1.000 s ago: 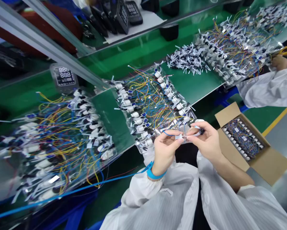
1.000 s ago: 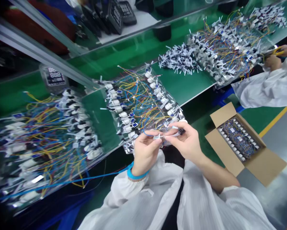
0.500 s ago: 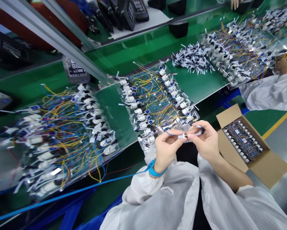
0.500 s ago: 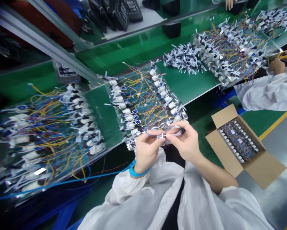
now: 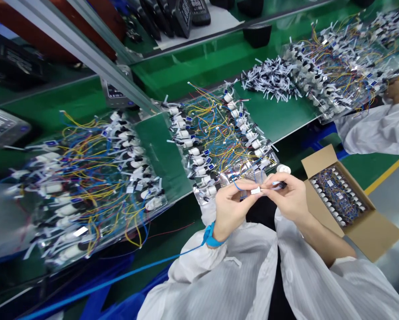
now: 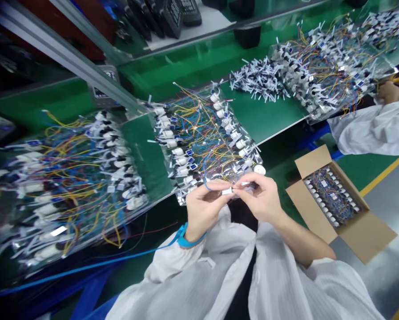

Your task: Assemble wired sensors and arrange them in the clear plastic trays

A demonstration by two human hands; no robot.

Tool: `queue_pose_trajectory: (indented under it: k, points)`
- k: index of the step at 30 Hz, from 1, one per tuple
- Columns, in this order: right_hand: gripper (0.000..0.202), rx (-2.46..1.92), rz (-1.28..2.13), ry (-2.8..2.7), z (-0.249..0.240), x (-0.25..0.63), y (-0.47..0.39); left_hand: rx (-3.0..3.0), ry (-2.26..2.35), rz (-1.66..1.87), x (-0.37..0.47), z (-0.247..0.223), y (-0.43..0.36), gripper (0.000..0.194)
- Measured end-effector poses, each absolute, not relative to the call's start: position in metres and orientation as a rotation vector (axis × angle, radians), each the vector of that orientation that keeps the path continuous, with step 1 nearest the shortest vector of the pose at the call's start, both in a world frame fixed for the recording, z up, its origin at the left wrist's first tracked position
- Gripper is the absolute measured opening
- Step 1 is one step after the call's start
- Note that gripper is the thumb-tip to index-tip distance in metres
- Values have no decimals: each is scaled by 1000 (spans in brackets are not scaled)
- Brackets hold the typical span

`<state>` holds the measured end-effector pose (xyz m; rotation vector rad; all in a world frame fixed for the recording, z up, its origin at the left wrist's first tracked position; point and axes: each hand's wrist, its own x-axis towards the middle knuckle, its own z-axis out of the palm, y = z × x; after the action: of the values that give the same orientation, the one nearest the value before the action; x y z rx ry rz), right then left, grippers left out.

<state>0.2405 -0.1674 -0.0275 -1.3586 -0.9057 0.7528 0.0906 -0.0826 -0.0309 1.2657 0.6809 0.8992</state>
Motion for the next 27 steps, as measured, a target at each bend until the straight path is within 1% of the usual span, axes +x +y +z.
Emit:
queue_pose_trajectory:
  k: [3,6,8,12,16,18,19,21,22,23,25,26,27]
  points:
    - [13,-1384,765,-935,-26,245,-166,1321,668,887,89,-32,-79,12]
    - [29,-1356,860,-880,-25,250,-164,1356,642,920,90,-31,-76,13]
    - [34,-1330,868,-840,-25,253,-163,1374,620,967,92,-28,-73,13]
    - [30,-1272,808,-838,-27,249,-155,1409,598,969,92,-20,-70,15]
    - [26,-1220,854,-883,-22,242,-146,1472,655,906,83,-10,-64,14]
    - [31,-1207,1015,-956,-12,249,-144,1501,665,898,75,2,-55,12]
    - [34,-1191,1158,-1047,-5,258,-144,1506,655,916,71,12,-49,13]
    - [43,-1127,1496,-1352,14,283,-143,1503,605,943,64,38,-33,15]
    - [46,-1090,1609,-1528,24,297,-140,1503,563,910,62,54,-25,16]
    - [47,-1063,1630,-1670,34,311,-136,1502,516,827,62,71,-17,16]
    - [45,-1081,1411,-1721,49,329,-119,1465,422,535,67,101,-5,16]
    - [48,-1089,1265,-1651,55,333,-107,1404,390,409,71,111,-1,18]
    - [56,-1076,1158,-1566,58,333,-93,1322,370,332,77,117,2,20]
